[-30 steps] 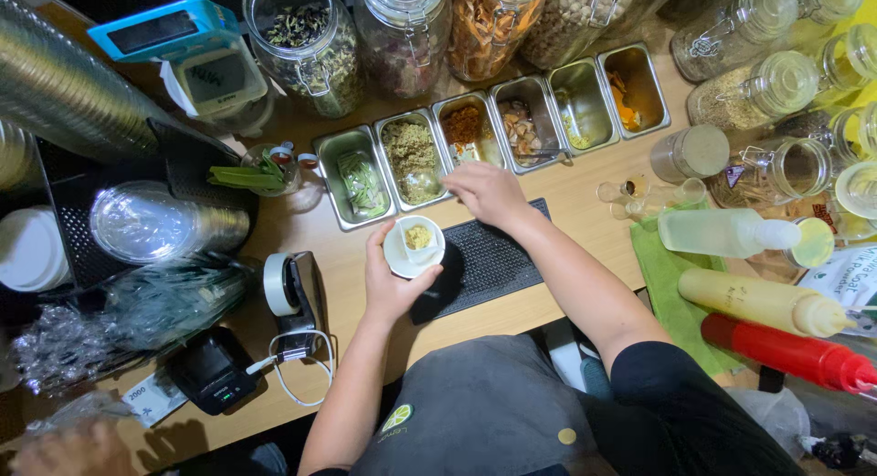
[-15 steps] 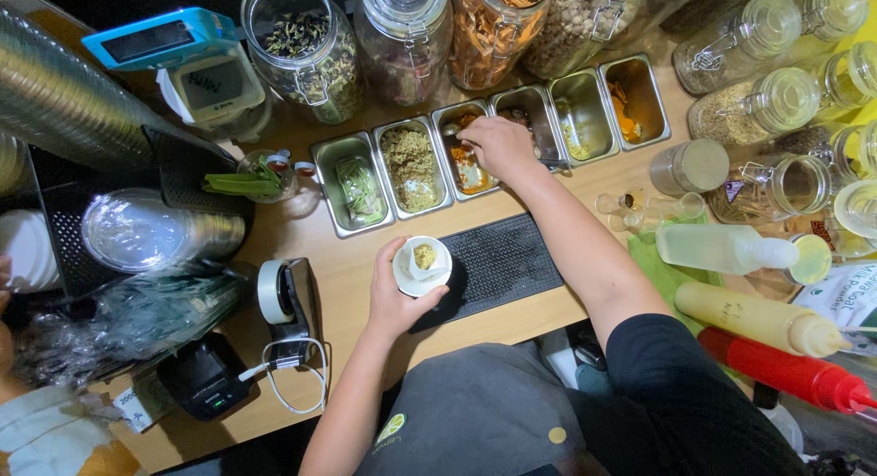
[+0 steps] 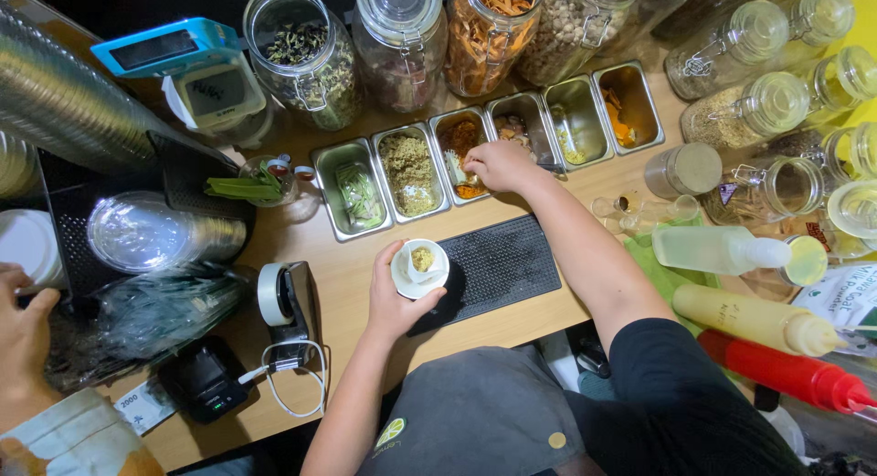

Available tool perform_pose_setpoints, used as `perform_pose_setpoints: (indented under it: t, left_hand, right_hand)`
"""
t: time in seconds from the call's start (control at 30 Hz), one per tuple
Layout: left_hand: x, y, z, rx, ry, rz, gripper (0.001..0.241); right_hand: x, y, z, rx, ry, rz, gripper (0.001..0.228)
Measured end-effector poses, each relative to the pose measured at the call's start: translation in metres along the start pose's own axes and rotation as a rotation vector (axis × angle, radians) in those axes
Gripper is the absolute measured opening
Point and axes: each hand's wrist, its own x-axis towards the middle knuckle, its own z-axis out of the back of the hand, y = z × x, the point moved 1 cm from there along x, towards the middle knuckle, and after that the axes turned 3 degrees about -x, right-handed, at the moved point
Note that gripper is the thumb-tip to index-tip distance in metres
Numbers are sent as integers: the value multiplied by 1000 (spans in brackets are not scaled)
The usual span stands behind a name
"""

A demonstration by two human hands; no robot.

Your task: The person adds multiple powdered ingredients and small items to a cup using a spoon and tongs, trims a component with scissors, and pours liquid from several bottles into the cup.

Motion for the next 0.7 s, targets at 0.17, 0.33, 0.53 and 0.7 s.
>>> perform_pose_setpoints:
  t: [0.17,0.33,0.53,0.7]
  left_hand:
    - [-1,0,0,13,0,1,97]
    - [-3,1,-1,9,-6,-9,97]
    - [-4,3,-3,-3,-14,-5,97]
    - [-5,5,-3,3,-17,12,98]
  right_hand:
    - [-30,-2,10,-75,12,89,25]
    - [-43,2,3,-96,-142,133,24]
    - [-22,-7,-8,-224,-242,159,22]
    - [-16,6,-20,-40,-212,-7,26]
